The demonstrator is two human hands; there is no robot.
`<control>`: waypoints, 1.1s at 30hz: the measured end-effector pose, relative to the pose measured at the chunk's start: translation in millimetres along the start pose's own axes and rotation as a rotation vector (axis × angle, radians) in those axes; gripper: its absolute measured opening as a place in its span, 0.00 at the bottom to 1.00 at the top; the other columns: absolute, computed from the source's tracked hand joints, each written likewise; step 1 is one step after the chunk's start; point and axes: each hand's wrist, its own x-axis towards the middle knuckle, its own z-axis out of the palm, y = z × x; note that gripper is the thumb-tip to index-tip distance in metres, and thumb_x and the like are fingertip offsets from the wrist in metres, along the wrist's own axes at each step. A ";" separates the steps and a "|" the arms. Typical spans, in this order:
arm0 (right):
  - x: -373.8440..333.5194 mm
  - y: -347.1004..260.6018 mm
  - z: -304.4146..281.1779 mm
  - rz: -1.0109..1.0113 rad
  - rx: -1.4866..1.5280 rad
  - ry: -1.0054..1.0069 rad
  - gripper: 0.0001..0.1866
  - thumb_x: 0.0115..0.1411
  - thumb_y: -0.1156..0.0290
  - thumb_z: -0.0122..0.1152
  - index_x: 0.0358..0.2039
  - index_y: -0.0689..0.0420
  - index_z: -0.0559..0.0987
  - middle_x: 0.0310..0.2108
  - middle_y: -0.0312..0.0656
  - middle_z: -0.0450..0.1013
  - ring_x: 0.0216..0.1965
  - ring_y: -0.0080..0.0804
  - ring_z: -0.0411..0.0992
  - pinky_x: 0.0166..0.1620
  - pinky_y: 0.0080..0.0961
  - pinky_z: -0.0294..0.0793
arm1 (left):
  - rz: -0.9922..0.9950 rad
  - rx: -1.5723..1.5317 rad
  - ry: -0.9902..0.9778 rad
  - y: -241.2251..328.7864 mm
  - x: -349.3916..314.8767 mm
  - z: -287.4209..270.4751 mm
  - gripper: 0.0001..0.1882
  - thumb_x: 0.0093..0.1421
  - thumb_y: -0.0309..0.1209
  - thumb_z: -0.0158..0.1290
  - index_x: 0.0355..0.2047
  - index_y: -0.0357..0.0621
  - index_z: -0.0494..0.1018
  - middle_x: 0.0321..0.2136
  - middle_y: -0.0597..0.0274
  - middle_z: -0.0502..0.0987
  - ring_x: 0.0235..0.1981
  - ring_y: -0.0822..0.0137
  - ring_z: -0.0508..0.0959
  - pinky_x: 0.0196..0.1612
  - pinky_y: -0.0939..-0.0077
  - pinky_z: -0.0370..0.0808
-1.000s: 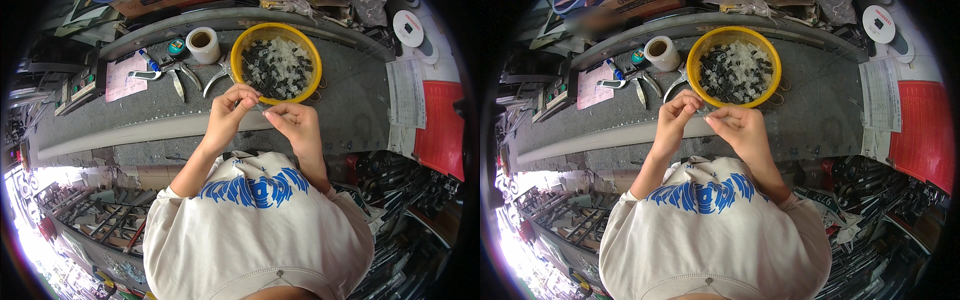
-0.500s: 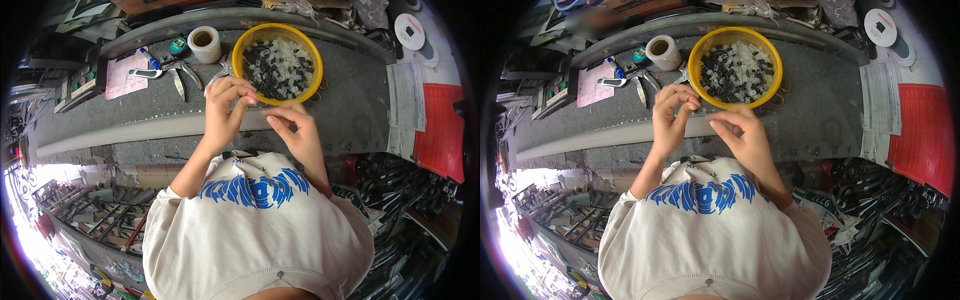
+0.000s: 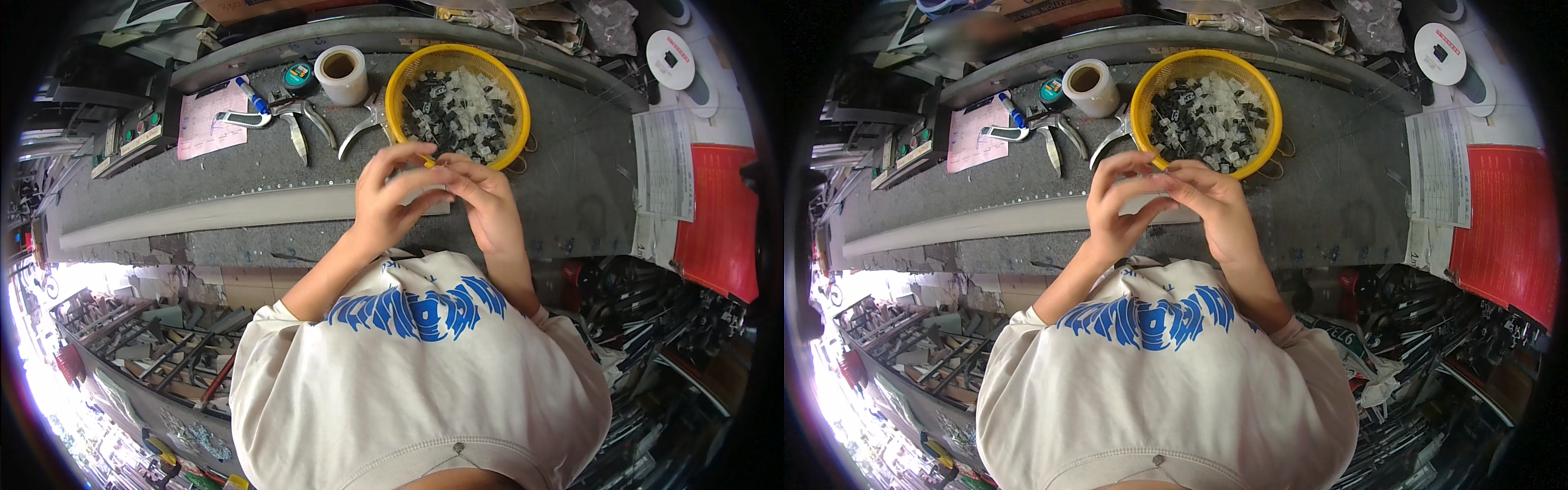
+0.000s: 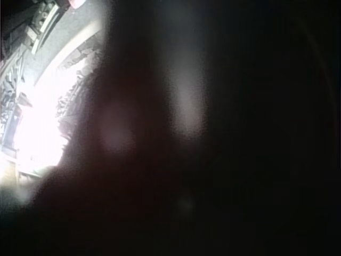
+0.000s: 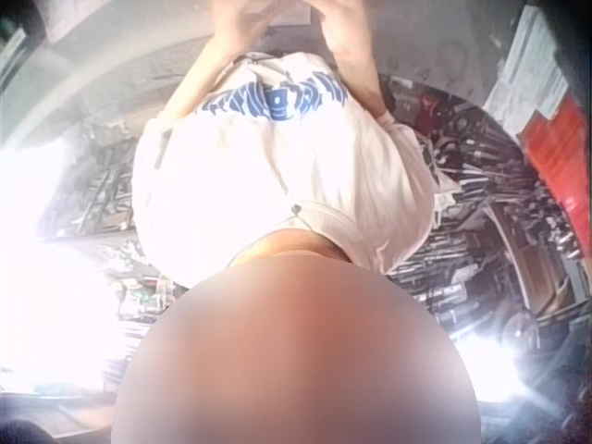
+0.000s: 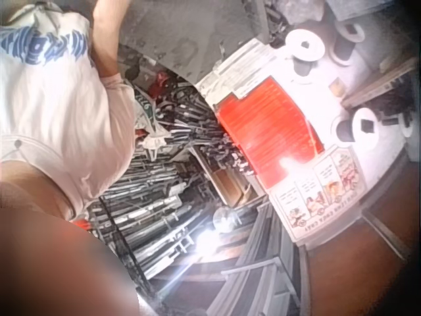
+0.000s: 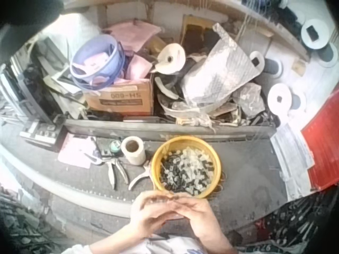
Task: The person assembles a long metal profile by inserting small black plastic clips into pre-drilled holes along its length. They pick clips from a yellow basket, align them with the holes, and press them into place one by one.
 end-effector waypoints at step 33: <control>-11.3 -12.3 -1.8 0.123 -0.195 -0.133 0.07 0.66 0.72 0.57 0.30 0.57 0.72 0.20 0.24 0.63 0.19 0.07 0.55 0.22 0.10 0.50 | -0.453 -0.470 -0.232 -13.6 -11.9 -11.2 0.08 0.56 0.26 0.62 0.37 0.39 0.83 0.52 0.59 0.72 0.45 0.69 0.72 0.53 0.71 0.70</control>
